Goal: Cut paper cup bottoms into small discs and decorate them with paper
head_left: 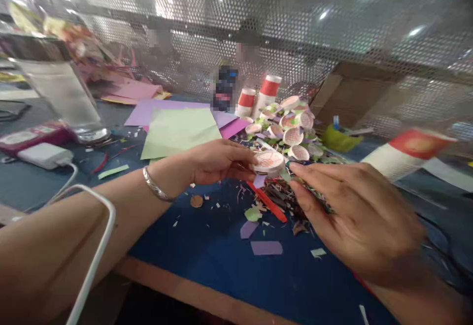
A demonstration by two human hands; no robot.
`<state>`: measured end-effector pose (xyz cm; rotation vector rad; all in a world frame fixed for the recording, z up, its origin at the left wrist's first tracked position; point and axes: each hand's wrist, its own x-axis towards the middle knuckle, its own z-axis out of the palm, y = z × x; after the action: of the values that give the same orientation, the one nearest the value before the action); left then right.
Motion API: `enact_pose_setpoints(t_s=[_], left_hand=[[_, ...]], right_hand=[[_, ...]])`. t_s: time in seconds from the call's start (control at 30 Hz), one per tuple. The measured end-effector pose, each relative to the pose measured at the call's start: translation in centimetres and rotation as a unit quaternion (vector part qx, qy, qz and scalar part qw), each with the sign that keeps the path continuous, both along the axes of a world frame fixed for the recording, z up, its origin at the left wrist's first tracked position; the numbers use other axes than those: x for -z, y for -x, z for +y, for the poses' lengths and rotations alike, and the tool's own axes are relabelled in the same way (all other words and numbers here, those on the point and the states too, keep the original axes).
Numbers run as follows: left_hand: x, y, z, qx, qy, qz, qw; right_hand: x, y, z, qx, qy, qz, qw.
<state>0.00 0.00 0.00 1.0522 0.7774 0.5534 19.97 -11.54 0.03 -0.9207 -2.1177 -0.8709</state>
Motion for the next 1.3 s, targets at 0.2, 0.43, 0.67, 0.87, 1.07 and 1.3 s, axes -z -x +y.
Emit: enact_pose_setpoints(t_s=[0.2, 0.43, 0.67, 0.87, 1.07, 1.3], left_hand=[[-0.5, 0.0, -0.5, 0.024, -0.012, -0.019, 0.999], [0.1, -0.1, -0.8, 0.090, -0.055, -0.033, 0.994], [0.1, -0.6, -1.5, 0.064, -0.071, -0.052, 0.994], [0.2, -0.4, -1.5, 0.065, -0.063, -0.089, 0.992], [0.0, -0.6, -1.8, 0.046, -0.060, -0.083, 0.994], [0.1, -0.7, -2.1, 0.022, -0.060, -0.074, 0.995]], right_hand=[[0.4, 0.0, 0.5, -0.026, 0.024, 0.001, 0.999], [0.8, 0.1, 0.9, -0.018, 0.058, 0.031, 0.998], [1.2, 0.0, 1.1, -0.035, 0.116, 0.054, 0.991], [1.3, -0.3, 1.2, -0.037, 0.129, 0.067, 0.989], [1.3, -0.2, 0.9, -0.035, 0.136, 0.074, 0.987], [1.3, -0.1, 0.9, -0.033, 0.139, 0.083, 0.986]])
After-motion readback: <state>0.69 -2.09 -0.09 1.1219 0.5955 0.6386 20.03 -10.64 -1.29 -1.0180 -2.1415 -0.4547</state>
